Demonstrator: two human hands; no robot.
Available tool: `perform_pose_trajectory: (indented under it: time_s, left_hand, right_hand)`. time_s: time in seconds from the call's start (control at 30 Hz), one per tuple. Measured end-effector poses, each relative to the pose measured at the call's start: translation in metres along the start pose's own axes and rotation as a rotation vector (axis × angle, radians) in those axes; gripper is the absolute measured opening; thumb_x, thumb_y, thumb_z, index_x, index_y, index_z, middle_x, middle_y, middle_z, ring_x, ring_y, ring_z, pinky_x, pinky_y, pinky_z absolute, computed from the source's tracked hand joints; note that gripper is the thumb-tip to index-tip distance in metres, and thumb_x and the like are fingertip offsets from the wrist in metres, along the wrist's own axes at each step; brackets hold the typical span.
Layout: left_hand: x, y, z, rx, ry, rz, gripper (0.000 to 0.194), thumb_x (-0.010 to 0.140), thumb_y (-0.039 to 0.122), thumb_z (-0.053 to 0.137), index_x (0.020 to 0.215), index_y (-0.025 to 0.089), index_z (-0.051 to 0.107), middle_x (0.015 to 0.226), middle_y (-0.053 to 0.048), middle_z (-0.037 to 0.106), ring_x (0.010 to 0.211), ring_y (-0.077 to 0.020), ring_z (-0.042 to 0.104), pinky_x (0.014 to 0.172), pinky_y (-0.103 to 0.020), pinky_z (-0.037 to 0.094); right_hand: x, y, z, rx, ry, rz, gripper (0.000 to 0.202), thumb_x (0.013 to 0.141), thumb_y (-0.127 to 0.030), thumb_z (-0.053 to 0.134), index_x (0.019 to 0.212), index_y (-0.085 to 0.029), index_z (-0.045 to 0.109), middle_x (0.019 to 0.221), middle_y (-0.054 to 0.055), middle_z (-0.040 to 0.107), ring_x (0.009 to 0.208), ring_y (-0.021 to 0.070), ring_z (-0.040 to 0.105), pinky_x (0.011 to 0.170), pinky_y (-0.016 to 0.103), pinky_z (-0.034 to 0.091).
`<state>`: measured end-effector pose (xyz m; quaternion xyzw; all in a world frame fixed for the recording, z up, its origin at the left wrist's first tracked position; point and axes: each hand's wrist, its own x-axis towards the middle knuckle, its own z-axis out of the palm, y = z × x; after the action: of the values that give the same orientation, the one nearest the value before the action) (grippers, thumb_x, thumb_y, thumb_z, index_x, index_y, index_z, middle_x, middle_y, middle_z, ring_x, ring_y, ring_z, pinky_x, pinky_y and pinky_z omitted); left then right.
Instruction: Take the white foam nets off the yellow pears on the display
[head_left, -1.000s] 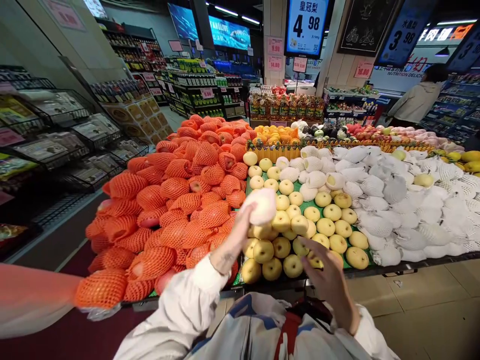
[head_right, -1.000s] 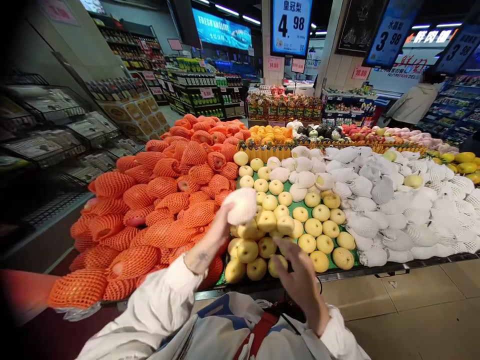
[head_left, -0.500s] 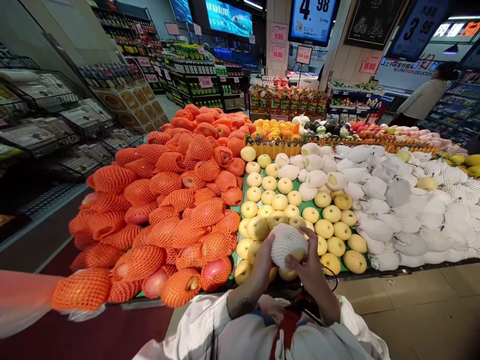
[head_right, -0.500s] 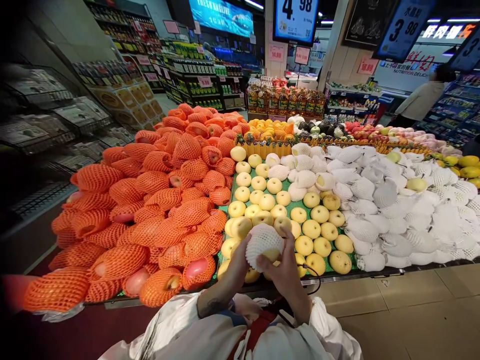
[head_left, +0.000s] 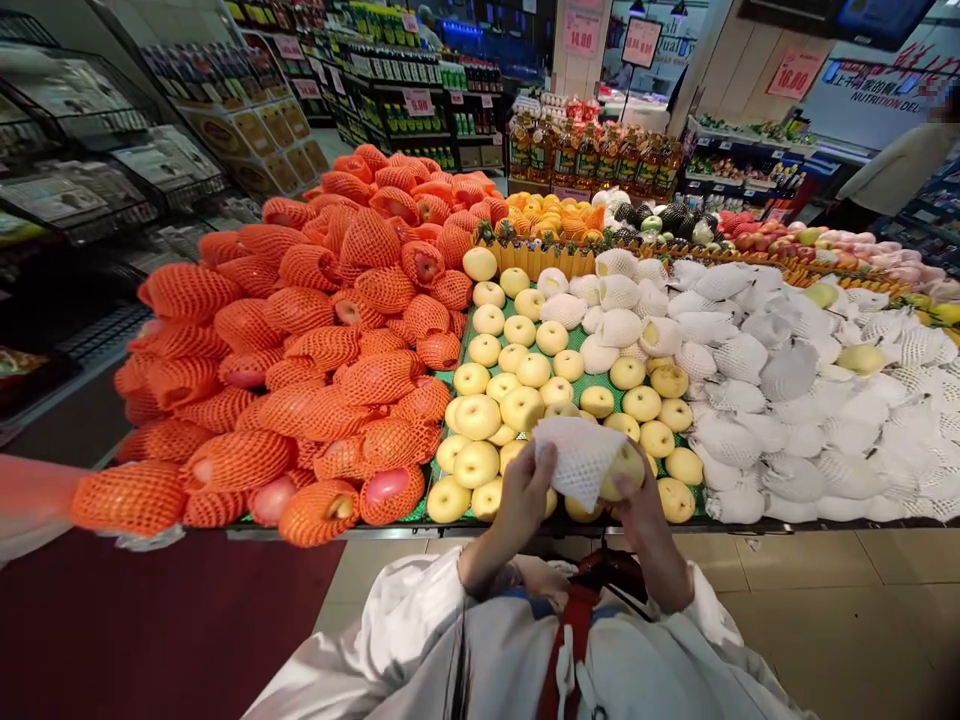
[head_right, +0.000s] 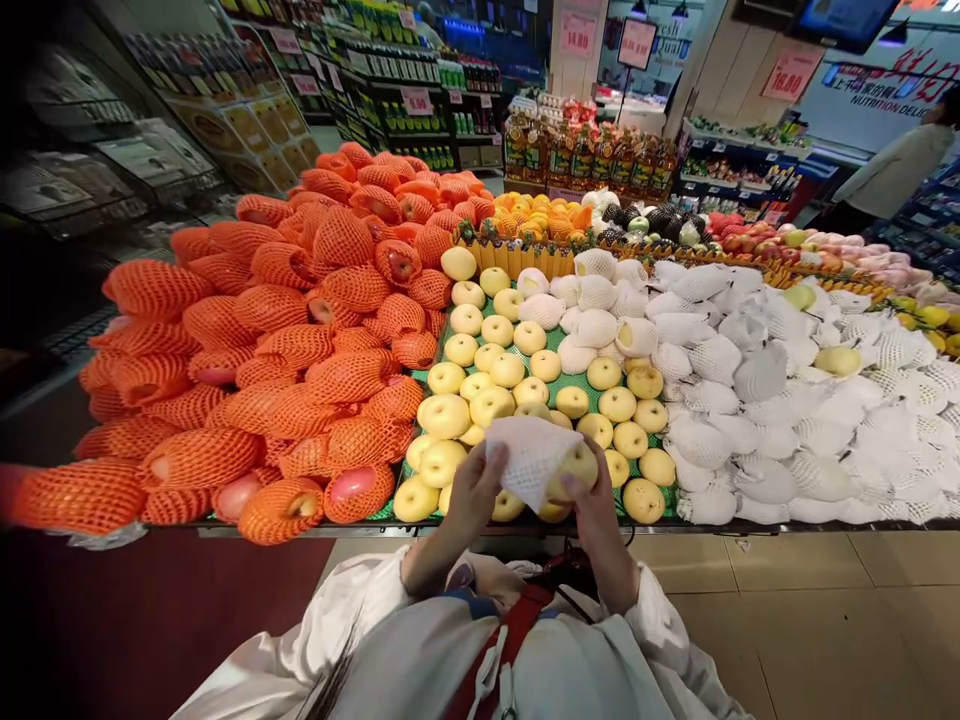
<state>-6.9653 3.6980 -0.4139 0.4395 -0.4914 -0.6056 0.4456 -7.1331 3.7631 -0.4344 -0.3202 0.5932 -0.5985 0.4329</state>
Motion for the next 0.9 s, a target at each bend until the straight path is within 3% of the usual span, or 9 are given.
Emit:
perform_pose_trajectory:
  time_s: [0.1, 0.2, 0.3, 0.4, 0.53, 0.63, 0.77, 0.9]
  left_hand:
    - [0.02, 0.008, -0.002, -0.23, 0.155, -0.012, 0.061, 0.085, 0.079, 0.065, 0.104, 0.022, 0.067, 0.101, -0.01, 0.073, 0.085, -0.0239, 0.069, 0.071, -0.037, 0.058]
    - [0.033, 0.014, -0.022, -0.304, 0.429, 0.154, 0.052, 0.088, 0.066, 0.07, 0.114, 0.02, 0.069, 0.126, -0.012, 0.073, 0.112, -0.025, 0.071, 0.093, -0.035, 0.059]
    - [0.033, 0.013, -0.049, -0.305, 0.578, 0.273, 0.049, 0.088, 0.059, 0.073, 0.112, 0.016, 0.071, 0.128, -0.013, 0.074, 0.121, -0.0252, 0.068, 0.107, -0.036, 0.054]
    - [0.022, 0.007, -0.068, -0.305, 0.656, 0.3, 0.048, 0.086, 0.058, 0.075, 0.107, 0.014, 0.073, 0.122, -0.012, 0.076, 0.12, -0.0242, 0.069, 0.112, -0.037, 0.05]
    - [0.004, -0.005, -0.078, -0.3, 0.719, 0.283, 0.05, 0.085, 0.059, 0.077, 0.108, 0.014, 0.074, 0.122, -0.012, 0.076, 0.116, -0.0241, 0.069, 0.114, -0.039, 0.049]
    - [-0.006, -0.012, -0.087, -0.26, 0.759, 0.296, 0.05, 0.086, 0.06, 0.076, 0.106, 0.014, 0.074, 0.118, -0.012, 0.076, 0.114, -0.0239, 0.07, 0.11, -0.037, 0.051]
    - [-0.018, -0.017, -0.109, -0.173, 0.82, 0.355, 0.047, 0.088, 0.059, 0.076, 0.104, 0.015, 0.074, 0.111, -0.009, 0.076, 0.106, -0.0201, 0.069, 0.104, -0.032, 0.052]
    - [-0.029, -0.021, -0.129, -0.062, 0.911, 0.354, 0.047, 0.088, 0.061, 0.074, 0.097, 0.014, 0.073, 0.104, -0.007, 0.074, 0.097, -0.0181, 0.067, 0.098, -0.029, 0.053]
  right_hand:
    - [0.012, -0.015, -0.022, 0.113, -0.107, 0.106, 0.079, 0.085, -0.072, 0.053, 0.146, -0.02, 0.057, 0.129, 0.016, 0.072, 0.107, 0.036, 0.074, 0.066, 0.044, 0.065]
    - [0.033, -0.04, -0.046, 0.201, -0.126, 0.109, 0.075, 0.084, -0.07, 0.055, 0.139, -0.02, 0.059, 0.124, 0.017, 0.074, 0.099, 0.0344, 0.076, 0.059, 0.04, 0.063]
    - [0.068, -0.067, -0.066, 0.226, -0.071, 0.057, 0.067, 0.082, -0.067, 0.065, 0.131, -0.021, 0.062, 0.124, 0.017, 0.074, 0.1, 0.0327, 0.076, 0.066, 0.041, 0.064]
    - [0.11, -0.086, -0.072, 0.126, -0.094, 0.015, 0.064, 0.072, -0.06, 0.082, 0.122, -0.026, 0.064, 0.131, 0.011, 0.07, 0.107, 0.0297, 0.073, 0.08, 0.042, 0.066]
    - [0.157, -0.083, -0.057, -0.129, -0.076, -0.075, 0.083, 0.053, -0.04, 0.097, 0.124, -0.034, 0.055, 0.133, 0.002, 0.063, 0.114, 0.026, 0.068, 0.082, 0.036, 0.065]
    - [0.18, -0.063, -0.038, -0.311, -0.098, -0.129, 0.09, 0.049, -0.042, 0.096, 0.127, -0.031, 0.053, 0.128, 0.004, 0.062, 0.113, 0.0268, 0.064, 0.092, 0.041, 0.061]
    - [0.203, -0.037, -0.015, -0.506, -0.221, -0.292, 0.087, 0.046, -0.043, 0.093, 0.123, -0.024, 0.056, 0.131, 0.008, 0.059, 0.123, 0.0306, 0.058, 0.114, 0.049, 0.046]
    - [0.217, -0.026, 0.012, -0.508, -0.305, -0.327, 0.088, 0.047, -0.045, 0.093, 0.123, -0.023, 0.054, 0.132, 0.01, 0.061, 0.121, 0.0301, 0.059, 0.111, 0.046, 0.047]
